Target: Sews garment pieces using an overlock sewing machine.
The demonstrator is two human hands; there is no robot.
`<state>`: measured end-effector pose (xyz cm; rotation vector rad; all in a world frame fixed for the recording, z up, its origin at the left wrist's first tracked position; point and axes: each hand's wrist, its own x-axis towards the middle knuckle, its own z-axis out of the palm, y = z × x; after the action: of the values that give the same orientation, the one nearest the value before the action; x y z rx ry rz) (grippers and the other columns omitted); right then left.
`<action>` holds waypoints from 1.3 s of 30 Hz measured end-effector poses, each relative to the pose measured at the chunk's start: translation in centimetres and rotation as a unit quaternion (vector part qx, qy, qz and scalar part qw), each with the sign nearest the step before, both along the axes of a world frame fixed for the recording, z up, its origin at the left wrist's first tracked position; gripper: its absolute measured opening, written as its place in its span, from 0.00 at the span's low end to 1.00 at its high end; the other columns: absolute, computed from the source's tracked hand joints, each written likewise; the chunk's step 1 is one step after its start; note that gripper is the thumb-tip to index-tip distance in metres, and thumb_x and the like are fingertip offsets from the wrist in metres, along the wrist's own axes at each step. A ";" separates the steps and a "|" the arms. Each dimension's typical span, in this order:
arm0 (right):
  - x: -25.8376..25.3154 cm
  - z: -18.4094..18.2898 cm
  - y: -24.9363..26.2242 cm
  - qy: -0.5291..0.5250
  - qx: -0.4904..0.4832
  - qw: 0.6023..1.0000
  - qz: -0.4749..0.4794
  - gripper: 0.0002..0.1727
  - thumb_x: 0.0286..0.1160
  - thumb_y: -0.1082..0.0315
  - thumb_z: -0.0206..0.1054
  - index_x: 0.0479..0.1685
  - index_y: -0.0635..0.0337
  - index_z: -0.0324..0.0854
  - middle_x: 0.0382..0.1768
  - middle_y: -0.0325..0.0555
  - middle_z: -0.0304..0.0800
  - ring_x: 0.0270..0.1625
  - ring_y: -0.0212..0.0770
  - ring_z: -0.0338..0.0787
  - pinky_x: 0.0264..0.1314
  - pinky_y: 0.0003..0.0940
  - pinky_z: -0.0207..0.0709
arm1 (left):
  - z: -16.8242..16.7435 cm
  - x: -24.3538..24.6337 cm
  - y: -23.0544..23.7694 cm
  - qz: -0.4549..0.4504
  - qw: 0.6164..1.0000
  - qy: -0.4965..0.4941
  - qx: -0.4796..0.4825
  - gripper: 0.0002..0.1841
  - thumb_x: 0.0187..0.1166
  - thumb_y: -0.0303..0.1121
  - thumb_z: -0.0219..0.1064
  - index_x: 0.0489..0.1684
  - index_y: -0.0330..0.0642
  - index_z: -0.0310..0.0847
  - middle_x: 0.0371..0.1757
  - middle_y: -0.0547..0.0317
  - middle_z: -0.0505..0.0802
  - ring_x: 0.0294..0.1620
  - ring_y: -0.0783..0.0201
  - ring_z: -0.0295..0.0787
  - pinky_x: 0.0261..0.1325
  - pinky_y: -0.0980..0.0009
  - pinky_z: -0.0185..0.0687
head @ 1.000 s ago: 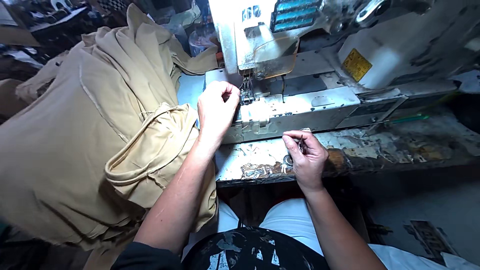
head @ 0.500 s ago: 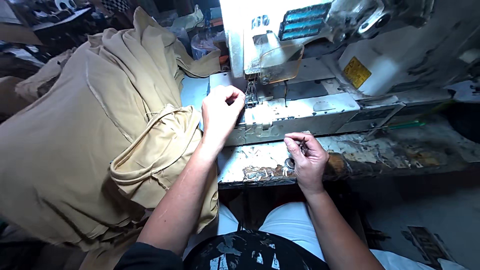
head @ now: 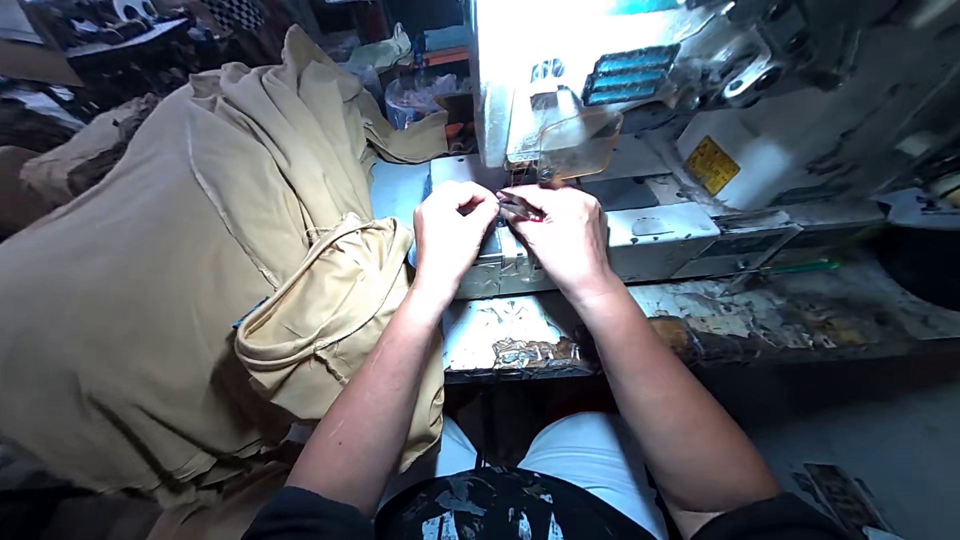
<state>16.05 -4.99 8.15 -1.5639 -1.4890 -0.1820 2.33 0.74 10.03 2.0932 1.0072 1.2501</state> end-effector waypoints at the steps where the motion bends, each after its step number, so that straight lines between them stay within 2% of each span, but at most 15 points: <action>1: 0.1 0.2 0.1 0.002 -0.011 1.000 0.008 0.12 0.72 0.67 0.74 0.53 0.51 0.96 0.39 0.54 0.97 0.43 0.57 0.94 0.44 0.61 0.78 | 0.0 0.0 0.0 0.000 1.000 0.001 0.001 0.02 0.72 0.25 0.73 0.33 0.39 0.92 0.39 0.57 0.93 0.47 0.71 0.87 0.56 0.70 0.78; 7: 0.4 0.2 0.5 0.010 -0.015 1.000 0.016 0.09 0.74 0.65 0.73 0.44 0.59 0.95 0.36 0.54 0.95 0.41 0.54 0.93 0.44 0.57 0.79 | -0.1 0.2 0.1 0.007 1.000 0.002 0.008 0.02 0.72 0.27 0.73 0.31 0.41 0.92 0.35 0.61 0.91 0.43 0.73 0.86 0.53 0.70 0.76; 12: 0.6 -0.1 0.6 0.020 0.024 0.999 0.034 0.09 0.71 0.68 0.75 0.43 0.64 0.94 0.35 0.55 0.96 0.40 0.49 0.93 0.48 0.48 0.81 | 0.0 0.2 0.1 0.011 1.000 0.009 0.013 0.03 0.72 0.26 0.73 0.30 0.39 0.91 0.34 0.59 0.89 0.42 0.70 0.85 0.52 0.68 0.75; 20: 0.4 0.2 0.5 0.024 0.004 0.999 0.031 0.08 0.70 0.70 0.74 0.39 0.66 0.93 0.33 0.56 0.94 0.38 0.50 0.92 0.45 0.48 0.80 | -0.2 0.3 0.0 0.013 0.999 0.001 0.036 0.03 0.71 0.25 0.71 0.30 0.37 0.90 0.32 0.58 0.88 0.41 0.70 0.84 0.50 0.69 0.75; 26: 0.4 0.1 0.4 0.023 0.017 0.999 0.030 0.06 0.67 0.71 0.74 0.35 0.66 0.92 0.30 0.55 0.92 0.34 0.46 0.89 0.41 0.43 0.78 | -0.1 0.4 -0.1 0.014 0.999 -0.008 0.032 0.02 0.71 0.24 0.72 0.30 0.37 0.90 0.32 0.59 0.88 0.40 0.70 0.83 0.50 0.71 0.74; 29: 0.6 0.1 0.3 0.033 0.003 0.999 0.038 0.07 0.68 0.69 0.75 0.36 0.66 0.92 0.30 0.54 0.91 0.34 0.45 0.88 0.41 0.44 0.77 | -0.2 0.3 0.0 0.013 0.999 -0.007 0.035 0.03 0.71 0.24 0.72 0.31 0.37 0.90 0.33 0.58 0.89 0.41 0.70 0.84 0.51 0.70 0.75; 34: 0.9 0.5 0.3 0.092 -0.016 0.993 0.072 0.11 0.68 0.67 0.77 0.46 0.60 0.94 0.39 0.49 0.96 0.42 0.38 0.91 0.51 0.40 0.80 | -0.3 0.4 0.0 0.009 0.999 -0.009 0.036 0.03 0.71 0.26 0.73 0.29 0.38 0.90 0.32 0.59 0.88 0.40 0.71 0.84 0.50 0.71 0.75; 39: 0.7 0.5 0.4 0.073 -0.016 0.996 0.057 0.10 0.70 0.68 0.76 0.44 0.64 0.94 0.38 0.53 0.95 0.42 0.43 0.92 0.51 0.43 0.79 | -0.4 0.4 0.0 0.001 0.999 -0.019 0.031 0.03 0.71 0.25 0.73 0.28 0.38 0.89 0.31 0.61 0.87 0.39 0.73 0.83 0.48 0.73 0.75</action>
<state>16.79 -4.56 8.66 -1.4787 -1.4676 0.0218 2.69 0.73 9.66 2.1076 0.9658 1.3331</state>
